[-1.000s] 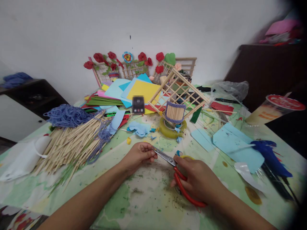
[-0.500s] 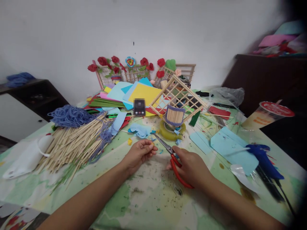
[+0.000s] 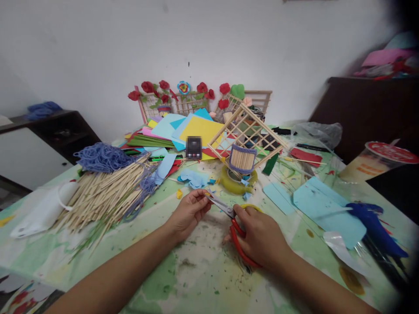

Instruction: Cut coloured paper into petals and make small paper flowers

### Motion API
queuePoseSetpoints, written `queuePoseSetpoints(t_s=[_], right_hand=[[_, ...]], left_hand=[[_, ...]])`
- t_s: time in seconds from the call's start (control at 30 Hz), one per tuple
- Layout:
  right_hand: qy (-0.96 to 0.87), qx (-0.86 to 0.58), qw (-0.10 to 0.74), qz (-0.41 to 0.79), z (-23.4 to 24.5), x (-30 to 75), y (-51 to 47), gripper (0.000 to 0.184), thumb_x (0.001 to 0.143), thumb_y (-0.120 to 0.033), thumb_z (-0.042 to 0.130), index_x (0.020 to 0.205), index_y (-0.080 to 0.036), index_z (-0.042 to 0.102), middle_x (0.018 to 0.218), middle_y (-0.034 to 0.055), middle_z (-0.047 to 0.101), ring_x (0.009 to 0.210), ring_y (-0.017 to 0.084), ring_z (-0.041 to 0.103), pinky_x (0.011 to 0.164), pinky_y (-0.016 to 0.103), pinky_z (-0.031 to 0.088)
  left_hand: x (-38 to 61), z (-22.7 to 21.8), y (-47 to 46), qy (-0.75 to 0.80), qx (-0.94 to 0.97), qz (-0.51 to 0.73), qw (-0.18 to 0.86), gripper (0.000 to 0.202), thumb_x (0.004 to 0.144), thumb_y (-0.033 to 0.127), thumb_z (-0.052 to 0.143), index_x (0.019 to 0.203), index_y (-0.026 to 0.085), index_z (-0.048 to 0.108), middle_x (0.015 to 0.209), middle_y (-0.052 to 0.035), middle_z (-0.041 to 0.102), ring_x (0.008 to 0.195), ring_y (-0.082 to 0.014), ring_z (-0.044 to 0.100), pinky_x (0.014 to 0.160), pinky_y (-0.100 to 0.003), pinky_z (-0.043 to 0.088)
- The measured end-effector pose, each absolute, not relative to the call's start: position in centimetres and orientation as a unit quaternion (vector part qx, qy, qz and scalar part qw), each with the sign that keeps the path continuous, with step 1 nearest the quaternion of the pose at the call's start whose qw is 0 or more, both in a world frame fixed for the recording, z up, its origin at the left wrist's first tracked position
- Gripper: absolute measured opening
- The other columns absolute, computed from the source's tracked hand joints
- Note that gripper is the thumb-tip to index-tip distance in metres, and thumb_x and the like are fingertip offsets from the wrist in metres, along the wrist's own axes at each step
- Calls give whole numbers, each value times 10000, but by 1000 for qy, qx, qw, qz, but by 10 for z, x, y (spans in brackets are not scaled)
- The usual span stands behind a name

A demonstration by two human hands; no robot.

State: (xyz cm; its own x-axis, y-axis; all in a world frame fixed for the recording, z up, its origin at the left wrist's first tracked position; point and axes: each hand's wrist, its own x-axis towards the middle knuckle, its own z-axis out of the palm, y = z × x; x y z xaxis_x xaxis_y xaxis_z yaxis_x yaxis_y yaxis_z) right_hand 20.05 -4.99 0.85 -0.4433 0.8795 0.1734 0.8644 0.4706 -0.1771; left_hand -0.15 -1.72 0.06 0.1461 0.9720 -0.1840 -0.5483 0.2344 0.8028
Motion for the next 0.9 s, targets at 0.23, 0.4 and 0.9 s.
queuePoseSetpoints(t_s=[0.23, 0.4, 0.9], right_hand=[[-852, -507, 127, 43, 10, 202, -51, 459, 817, -518, 477, 1133, -190, 537, 848, 78, 604, 723, 214, 579, 590, 284, 352], [-854, -500, 129, 65, 12, 204, -52, 472, 811, -533, 486, 1120, -181, 548, 870, 89, 609, 743, 226, 583, 610, 294, 376], [-856, -486, 149, 92, 10, 207, -54, 435, 803, -502, 513, 1091, -179, 562, 852, 85, 626, 710, 210, 584, 601, 284, 385]], left_hand=[[4, 0, -21, 346, 291, 534, 714, 283, 623, 123, 791, 836, 156, 608, 733, 30, 599, 643, -48, 567, 643, -143, 486], [6, 2, -24, 347, 297, 529, 715, 306, 602, 134, 807, 827, 161, 601, 729, 34, 605, 656, -59, 576, 651, -154, 486], [4, -3, -21, 342, 366, 531, 684, 212, 650, 176, 783, 771, 147, 612, 721, 24, 596, 683, -64, 553, 670, -159, 452]])
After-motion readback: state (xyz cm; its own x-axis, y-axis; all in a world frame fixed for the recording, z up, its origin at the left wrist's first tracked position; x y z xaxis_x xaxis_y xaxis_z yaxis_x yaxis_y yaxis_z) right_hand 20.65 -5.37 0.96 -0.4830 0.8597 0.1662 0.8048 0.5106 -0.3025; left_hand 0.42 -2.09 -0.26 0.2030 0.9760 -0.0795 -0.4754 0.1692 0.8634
